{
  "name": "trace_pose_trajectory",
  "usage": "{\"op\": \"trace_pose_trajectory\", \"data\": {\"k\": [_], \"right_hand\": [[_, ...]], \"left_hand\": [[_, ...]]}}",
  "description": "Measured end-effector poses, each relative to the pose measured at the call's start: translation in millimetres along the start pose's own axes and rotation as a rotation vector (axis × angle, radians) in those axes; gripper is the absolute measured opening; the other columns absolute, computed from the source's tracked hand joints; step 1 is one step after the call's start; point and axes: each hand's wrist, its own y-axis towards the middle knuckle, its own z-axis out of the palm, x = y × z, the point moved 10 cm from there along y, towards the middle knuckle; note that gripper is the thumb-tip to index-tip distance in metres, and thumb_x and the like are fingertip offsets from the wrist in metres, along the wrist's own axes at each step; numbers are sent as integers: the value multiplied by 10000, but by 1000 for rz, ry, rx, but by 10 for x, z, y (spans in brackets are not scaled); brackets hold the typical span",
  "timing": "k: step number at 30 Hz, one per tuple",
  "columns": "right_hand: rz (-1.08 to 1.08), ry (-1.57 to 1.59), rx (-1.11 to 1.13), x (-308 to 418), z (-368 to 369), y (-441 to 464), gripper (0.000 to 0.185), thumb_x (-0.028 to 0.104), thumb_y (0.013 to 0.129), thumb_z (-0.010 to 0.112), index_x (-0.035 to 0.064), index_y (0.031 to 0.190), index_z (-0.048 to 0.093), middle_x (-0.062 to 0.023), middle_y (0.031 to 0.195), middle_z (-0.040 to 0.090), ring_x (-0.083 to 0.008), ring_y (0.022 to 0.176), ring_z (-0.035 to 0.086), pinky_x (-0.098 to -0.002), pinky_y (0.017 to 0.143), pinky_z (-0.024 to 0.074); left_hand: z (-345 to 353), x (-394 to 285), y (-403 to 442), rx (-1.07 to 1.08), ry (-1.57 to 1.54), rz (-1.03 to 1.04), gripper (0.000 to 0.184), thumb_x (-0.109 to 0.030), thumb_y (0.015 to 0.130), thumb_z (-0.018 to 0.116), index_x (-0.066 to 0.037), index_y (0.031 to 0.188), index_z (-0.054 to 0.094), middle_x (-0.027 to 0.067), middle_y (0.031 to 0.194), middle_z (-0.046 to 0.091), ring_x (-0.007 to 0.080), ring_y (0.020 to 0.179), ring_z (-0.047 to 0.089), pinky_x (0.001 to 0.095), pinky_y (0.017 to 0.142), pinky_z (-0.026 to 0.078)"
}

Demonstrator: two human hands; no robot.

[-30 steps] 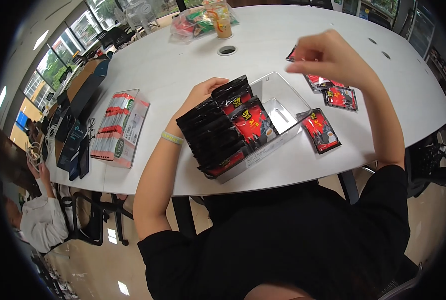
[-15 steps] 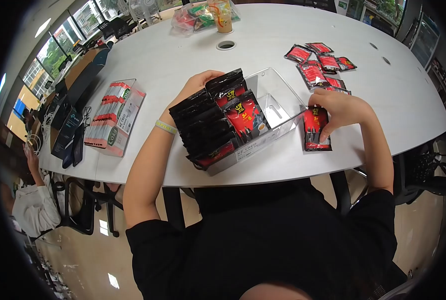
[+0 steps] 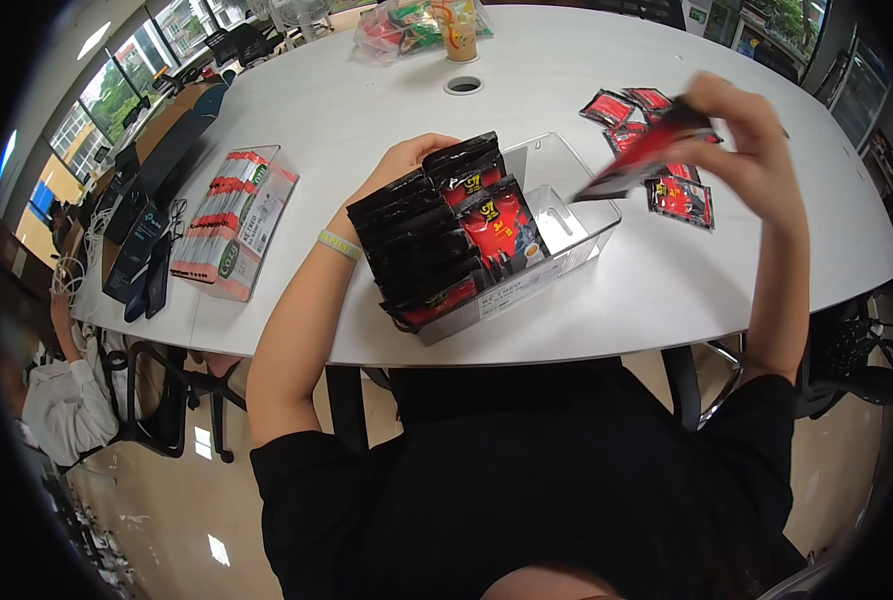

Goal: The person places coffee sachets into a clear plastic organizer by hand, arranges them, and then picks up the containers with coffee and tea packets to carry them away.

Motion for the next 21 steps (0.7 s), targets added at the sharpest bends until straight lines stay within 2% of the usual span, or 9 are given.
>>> {"op": "trace_pose_trajectory", "data": {"k": [4, 6, 8, 10, 11, 13, 16, 21], "right_hand": [[32, -72, 284, 113, 814, 297, 246, 121, 693, 723, 16, 858, 574, -102, 724, 569, -252, 665, 543, -315, 625, 434], [55, -49, 376, 20, 1146, 332, 264, 130, 691, 723, 23, 885, 579, -125, 742, 586, -291, 691, 569, -345, 631, 448], [174, 41, 573, -43, 1442, 292, 315, 123, 680, 726, 13, 931, 570, -132, 762, 596, -314, 752, 591, -377, 670, 454], [157, -78, 653, -35, 1590, 247, 370, 120, 659, 734, 15, 967, 558, -130, 805, 592, -325, 779, 581, -384, 704, 457], [155, -75, 655, -49, 1628, 231, 370, 120, 659, 734, 15, 967, 558, -130, 805, 592, -325, 779, 581, -384, 704, 457], [43, -142, 493, 11, 1528, 292, 420, 109, 639, 737, 25, 1007, 551, -122, 887, 584, -315, 876, 559, -386, 763, 451], [-11, -187, 430, 80, 1479, 291, 450, 107, 622, 740, 36, 1025, 553, -114, 981, 565, -295, 968, 523, -391, 817, 436], [18, -236, 467, 25, 1546, 233, 489, 124, 604, 758, 27, 1038, 552, -108, 1008, 550, -296, 990, 514, -388, 839, 434]], "left_hand": [[50, -107, -38, 24, 77, 37, 394, -4, 807, 587, 65, 1181, 484, 102, 1095, 587, 121, 986, 563, 246, 880, 458], [51, -106, -55, 16, 53, 31, 395, -17, 808, 591, 65, 1180, 486, 103, 1098, 587, 125, 987, 563, 250, 883, 457], [36, -118, -60, 5, 25, 28, 395, -29, 809, 595, 64, 1178, 488, 104, 1102, 586, 129, 988, 563, 254, 886, 455], [51, -118, -79, 3, 28, -11, 396, -57, 815, 599, 65, 1175, 490, 110, 1111, 582, 137, 998, 561, 258, 891, 453], [42, -121, -78, 0, 27, -10, 400, -73, 817, 602, 66, 1174, 490, 113, 1107, 581, 143, 1005, 559, 261, 885, 458], [33, -112, -62, 1, 26, -18, 401, -69, 816, 602, 68, 1175, 487, 114, 1103, 581, 142, 1000, 562, 260, 881, 462], [84, -120, -102, 5, 26, -33, 405, -60, 813, 604, 73, 1175, 483, 114, 1094, 582, 139, 986, 567, 258, 869, 471], [76, -147, -88, 4, -55, -16, 429, -35, 787, 629, 74, 1175, 480, 111, 1089, 582, 129, 972, 570, 249, 862, 472]]}}
